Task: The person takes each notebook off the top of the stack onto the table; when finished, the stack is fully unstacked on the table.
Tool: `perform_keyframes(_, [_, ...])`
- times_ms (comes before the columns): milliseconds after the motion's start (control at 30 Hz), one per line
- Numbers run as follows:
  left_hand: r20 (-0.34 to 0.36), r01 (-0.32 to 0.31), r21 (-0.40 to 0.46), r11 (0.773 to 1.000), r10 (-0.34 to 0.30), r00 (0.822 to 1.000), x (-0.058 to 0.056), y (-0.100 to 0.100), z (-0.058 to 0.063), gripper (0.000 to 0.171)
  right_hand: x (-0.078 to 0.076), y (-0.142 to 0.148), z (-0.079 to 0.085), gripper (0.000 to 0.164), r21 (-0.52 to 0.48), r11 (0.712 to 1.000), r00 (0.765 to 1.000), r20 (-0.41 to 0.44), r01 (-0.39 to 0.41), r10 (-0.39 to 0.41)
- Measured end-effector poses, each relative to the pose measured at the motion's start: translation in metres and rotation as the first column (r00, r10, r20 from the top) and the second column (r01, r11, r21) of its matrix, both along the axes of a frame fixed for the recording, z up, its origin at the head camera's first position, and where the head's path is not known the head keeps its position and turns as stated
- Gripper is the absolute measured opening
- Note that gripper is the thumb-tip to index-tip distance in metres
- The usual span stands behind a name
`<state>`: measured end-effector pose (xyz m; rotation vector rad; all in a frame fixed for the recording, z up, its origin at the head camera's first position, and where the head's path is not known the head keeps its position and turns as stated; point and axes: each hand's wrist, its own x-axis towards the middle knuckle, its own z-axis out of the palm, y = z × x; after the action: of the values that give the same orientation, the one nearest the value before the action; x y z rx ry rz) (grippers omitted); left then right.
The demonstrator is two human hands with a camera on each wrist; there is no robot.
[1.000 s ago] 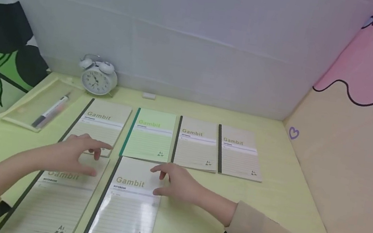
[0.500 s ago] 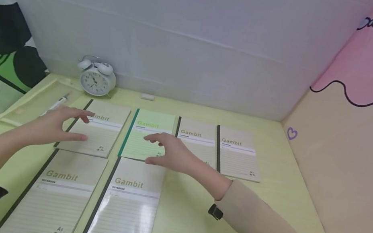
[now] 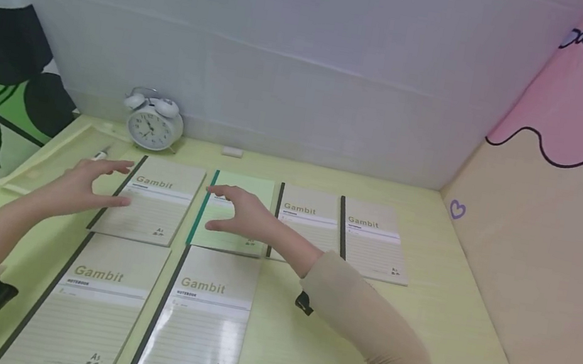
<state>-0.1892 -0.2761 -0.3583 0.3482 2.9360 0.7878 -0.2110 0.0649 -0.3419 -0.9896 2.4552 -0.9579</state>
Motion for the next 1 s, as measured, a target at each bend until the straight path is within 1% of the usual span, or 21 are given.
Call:
perform_keyframes(167, [0.026, -0.029, -0.005, 1.000, 0.030, 0.999, -0.011, -0.011, -0.017, 0.089, -0.007, -0.020, -0.014, 0.073, 0.015, 1.000, 1.000, 0.021, -0.011, 0.010])
perform_keyframes(300, [0.052, -0.038, -0.021, 0.999, 0.039, 0.998, -0.017, -0.020, -0.028, 0.094, -0.012, -0.036, -0.024, 0.074, 0.052, 0.999, 1.000, 0.016, -0.006, 0.006])
perform_keyframes(400, [0.084, -0.036, -0.032, 0.999, 0.039, 0.996, -0.020, -0.025, -0.034, 0.098, -0.016, -0.047, -0.032, 0.074, 0.075, 0.997, 1.000, 0.012, 0.001, -0.002])
perform_keyframes(533, [0.122, -0.024, -0.041, 0.999, 0.029, 0.992, -0.025, -0.029, -0.041, 0.105, -0.021, -0.057, -0.040, 0.074, 0.083, 0.997, 1.000, 0.004, 0.012, -0.012])
perform_keyframes(633, [0.134, -0.016, -0.045, 0.999, 0.022, 0.991, -0.028, -0.032, -0.045, 0.108, -0.024, -0.063, -0.043, 0.073, 0.078, 0.997, 1.000, 0.001, 0.008, -0.008])
perform_keyframes(867, [0.115, 0.023, -0.070, 0.997, -0.015, 0.993, -0.036, -0.037, -0.053, 0.109, -0.029, -0.073, -0.052, 0.073, 0.105, 0.994, 0.999, 0.038, 0.007, -0.011])
perform_keyframes(1000, [0.118, 0.034, -0.077, 0.996, -0.025, 0.993, -0.039, -0.037, -0.055, 0.109, -0.032, -0.076, -0.054, 0.072, 0.122, 0.992, 0.999, 0.033, 0.033, -0.038])
